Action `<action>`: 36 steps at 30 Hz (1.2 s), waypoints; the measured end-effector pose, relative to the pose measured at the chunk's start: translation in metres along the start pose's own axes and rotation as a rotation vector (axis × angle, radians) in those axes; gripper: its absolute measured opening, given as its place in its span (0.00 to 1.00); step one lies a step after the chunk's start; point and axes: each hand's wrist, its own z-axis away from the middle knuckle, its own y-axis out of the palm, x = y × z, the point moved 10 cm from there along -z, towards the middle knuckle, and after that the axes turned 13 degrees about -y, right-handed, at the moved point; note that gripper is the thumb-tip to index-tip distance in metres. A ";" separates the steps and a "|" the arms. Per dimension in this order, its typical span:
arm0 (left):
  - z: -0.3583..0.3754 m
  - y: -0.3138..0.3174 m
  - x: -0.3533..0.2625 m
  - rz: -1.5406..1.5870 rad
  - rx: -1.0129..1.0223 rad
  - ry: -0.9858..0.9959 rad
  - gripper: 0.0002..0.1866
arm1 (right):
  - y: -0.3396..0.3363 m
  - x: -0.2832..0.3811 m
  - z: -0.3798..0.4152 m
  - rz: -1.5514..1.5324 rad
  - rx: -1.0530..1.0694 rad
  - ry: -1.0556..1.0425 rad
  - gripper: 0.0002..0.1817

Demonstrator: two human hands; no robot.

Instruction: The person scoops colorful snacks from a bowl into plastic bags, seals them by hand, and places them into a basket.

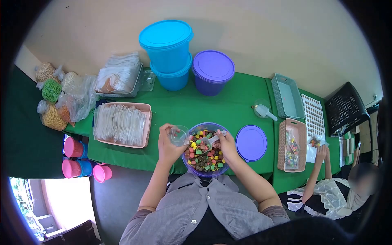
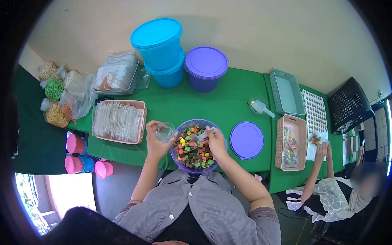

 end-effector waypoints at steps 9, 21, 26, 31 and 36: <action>-0.003 0.002 -0.011 -0.238 0.111 0.031 0.32 | -0.023 0.051 0.026 -0.149 -0.104 0.010 0.14; 0.037 0.053 -0.070 -0.233 0.421 0.190 0.33 | -0.044 0.140 0.052 -0.172 -0.285 -0.408 0.12; 0.047 0.074 -0.081 -0.295 0.439 0.288 0.34 | -0.036 0.159 0.065 0.020 -0.228 -0.515 0.10; 0.050 0.080 -0.085 -0.352 0.425 0.350 0.35 | -0.034 0.171 0.073 0.087 -0.245 -0.583 0.09; 0.051 0.083 -0.081 -0.339 0.436 0.314 0.37 | -0.023 0.175 0.078 0.147 -0.222 -0.618 0.09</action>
